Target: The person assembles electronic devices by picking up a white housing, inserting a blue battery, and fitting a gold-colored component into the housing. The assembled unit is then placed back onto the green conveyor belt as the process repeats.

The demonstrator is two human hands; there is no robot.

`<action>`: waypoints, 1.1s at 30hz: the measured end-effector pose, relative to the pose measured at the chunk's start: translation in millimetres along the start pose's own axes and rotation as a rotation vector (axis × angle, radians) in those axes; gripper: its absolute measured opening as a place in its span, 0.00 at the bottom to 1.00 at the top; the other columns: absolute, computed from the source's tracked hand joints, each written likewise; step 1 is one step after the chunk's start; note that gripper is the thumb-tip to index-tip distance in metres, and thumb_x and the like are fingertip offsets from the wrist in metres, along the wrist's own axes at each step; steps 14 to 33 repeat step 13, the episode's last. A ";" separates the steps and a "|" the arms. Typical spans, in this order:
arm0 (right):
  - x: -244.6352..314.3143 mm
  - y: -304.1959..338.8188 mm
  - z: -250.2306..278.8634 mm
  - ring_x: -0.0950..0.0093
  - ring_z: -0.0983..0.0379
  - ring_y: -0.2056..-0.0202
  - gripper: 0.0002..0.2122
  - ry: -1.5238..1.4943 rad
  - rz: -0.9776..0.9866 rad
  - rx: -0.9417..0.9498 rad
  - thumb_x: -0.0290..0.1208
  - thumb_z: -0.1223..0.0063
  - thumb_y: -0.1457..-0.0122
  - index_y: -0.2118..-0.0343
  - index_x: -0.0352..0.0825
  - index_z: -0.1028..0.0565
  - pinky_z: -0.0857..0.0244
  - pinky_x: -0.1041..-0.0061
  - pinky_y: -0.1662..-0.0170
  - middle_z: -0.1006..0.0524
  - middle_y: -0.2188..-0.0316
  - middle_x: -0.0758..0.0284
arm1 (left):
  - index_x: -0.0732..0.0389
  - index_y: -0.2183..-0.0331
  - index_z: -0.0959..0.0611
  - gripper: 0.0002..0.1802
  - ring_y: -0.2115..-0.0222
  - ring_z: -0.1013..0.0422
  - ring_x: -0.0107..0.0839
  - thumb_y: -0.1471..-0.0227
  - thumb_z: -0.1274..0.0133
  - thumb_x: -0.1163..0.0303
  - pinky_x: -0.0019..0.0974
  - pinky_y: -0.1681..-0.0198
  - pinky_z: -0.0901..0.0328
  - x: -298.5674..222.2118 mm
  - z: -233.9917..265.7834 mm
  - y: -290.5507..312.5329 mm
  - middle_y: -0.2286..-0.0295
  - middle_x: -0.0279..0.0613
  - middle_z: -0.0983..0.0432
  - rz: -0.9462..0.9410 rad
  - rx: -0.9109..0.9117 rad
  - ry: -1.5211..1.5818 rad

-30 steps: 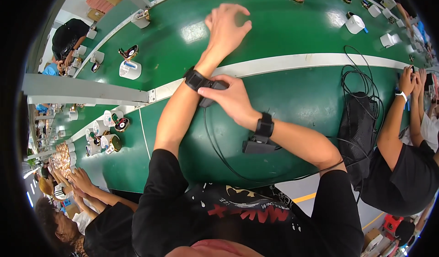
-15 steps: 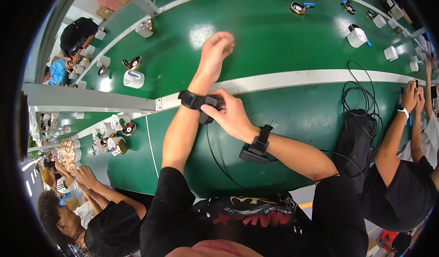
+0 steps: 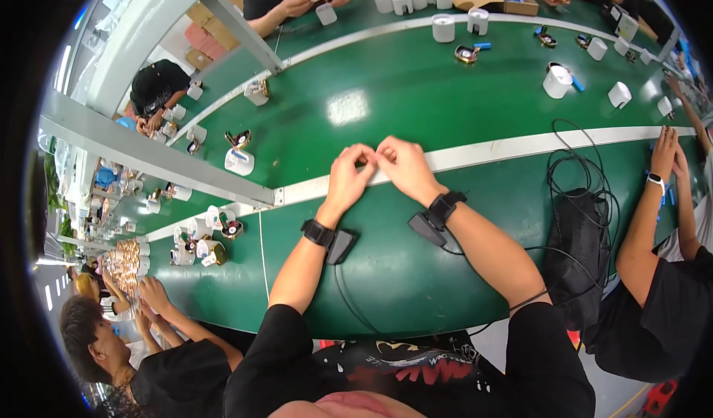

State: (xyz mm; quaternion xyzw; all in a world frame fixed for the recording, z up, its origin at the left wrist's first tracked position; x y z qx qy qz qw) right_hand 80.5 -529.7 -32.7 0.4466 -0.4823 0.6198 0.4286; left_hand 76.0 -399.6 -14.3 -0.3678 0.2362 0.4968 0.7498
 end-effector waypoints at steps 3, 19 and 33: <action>6.4 2.9 3.5 0.84 0.28 0.75 0.03 0.021 -0.024 -0.017 0.23 0.48 0.42 0.70 0.28 0.27 0.34 0.81 0.71 0.23 0.77 0.68 | 0.61 0.72 0.21 0.05 0.70 0.30 0.37 0.55 0.44 0.72 0.39 0.64 0.37 -11.8 -1.6 -2.5 0.75 0.39 0.26 -0.050 0.028 -0.133; 2.3 -2.1 0.5 0.75 0.22 0.70 0.05 -0.024 -0.010 0.012 0.26 0.47 0.43 0.70 0.29 0.25 0.30 0.78 0.66 0.20 0.73 0.64 | 0.62 0.71 0.21 0.06 0.69 0.31 0.39 0.56 0.44 0.72 0.40 0.63 0.38 -13.7 -2.3 -1.6 0.74 0.41 0.26 -0.054 0.046 -0.291; 2.3 -2.1 0.5 0.75 0.22 0.70 0.05 -0.024 -0.010 0.012 0.26 0.47 0.43 0.70 0.29 0.25 0.30 0.78 0.66 0.20 0.73 0.64 | 0.62 0.71 0.21 0.06 0.69 0.31 0.39 0.56 0.44 0.72 0.40 0.63 0.38 -13.7 -2.3 -1.6 0.74 0.41 0.26 -0.054 0.046 -0.291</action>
Point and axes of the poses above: each hand's wrist, its own y-axis away from the middle knuckle, its own z-axis out of the back of the hand, x = y × z, the point moved 8 cm from there along -y, towards the middle knuckle
